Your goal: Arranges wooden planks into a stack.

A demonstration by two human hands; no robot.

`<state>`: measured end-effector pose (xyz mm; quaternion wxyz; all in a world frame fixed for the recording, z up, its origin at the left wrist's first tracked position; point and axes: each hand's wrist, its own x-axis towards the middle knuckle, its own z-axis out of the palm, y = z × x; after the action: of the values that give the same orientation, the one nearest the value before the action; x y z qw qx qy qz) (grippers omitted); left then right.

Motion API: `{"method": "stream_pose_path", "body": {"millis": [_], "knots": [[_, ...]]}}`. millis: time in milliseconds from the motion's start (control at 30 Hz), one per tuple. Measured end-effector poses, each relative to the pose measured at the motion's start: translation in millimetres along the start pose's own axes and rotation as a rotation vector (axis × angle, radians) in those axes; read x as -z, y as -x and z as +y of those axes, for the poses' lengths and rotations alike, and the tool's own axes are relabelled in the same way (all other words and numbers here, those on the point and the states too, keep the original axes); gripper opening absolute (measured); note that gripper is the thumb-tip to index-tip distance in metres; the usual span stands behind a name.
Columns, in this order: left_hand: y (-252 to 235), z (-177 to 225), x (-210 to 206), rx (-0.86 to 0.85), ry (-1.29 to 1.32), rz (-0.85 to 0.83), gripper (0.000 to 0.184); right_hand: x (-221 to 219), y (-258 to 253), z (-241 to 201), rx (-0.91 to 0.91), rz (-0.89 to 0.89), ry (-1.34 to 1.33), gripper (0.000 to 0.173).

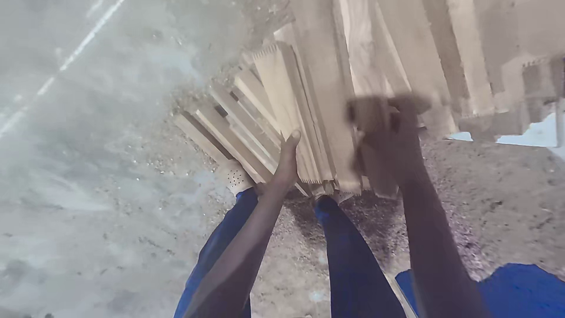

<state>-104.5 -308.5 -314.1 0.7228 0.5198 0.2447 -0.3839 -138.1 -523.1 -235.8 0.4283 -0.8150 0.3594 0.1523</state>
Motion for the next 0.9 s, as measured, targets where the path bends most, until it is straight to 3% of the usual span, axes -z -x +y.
{"method": "stream_pose_path", "body": {"millis": [167,267,400,500,633,733,900], "knots": [[-4,-6,5,-0.041,0.049,-0.046,0.100,-55,32,-28,0.315,0.259,0.257,0.080],[-9,-9,5,-0.079,0.106,-0.094,0.095,-77,34,-28,0.379,0.274,0.163,0.068],[-4,-2,6,-0.038,0.072,-0.077,0.097,-45,30,-8,0.171,0.255,0.069,0.047],[-1,1,4,-0.007,0.037,-0.045,0.096,-27,-5,48,-0.041,0.304,0.205,0.056],[-3,0,3,-0.028,0.075,-0.055,0.096,-31,-44,92,-0.181,0.109,0.322,0.063],[-1,1,3,-0.058,0.042,-0.036,0.088,-21,-40,85,-0.176,0.243,0.442,0.055],[0,2,5,-0.071,0.036,-0.052,0.079,0,-19,71,0.043,0.411,0.676,0.054]]}}
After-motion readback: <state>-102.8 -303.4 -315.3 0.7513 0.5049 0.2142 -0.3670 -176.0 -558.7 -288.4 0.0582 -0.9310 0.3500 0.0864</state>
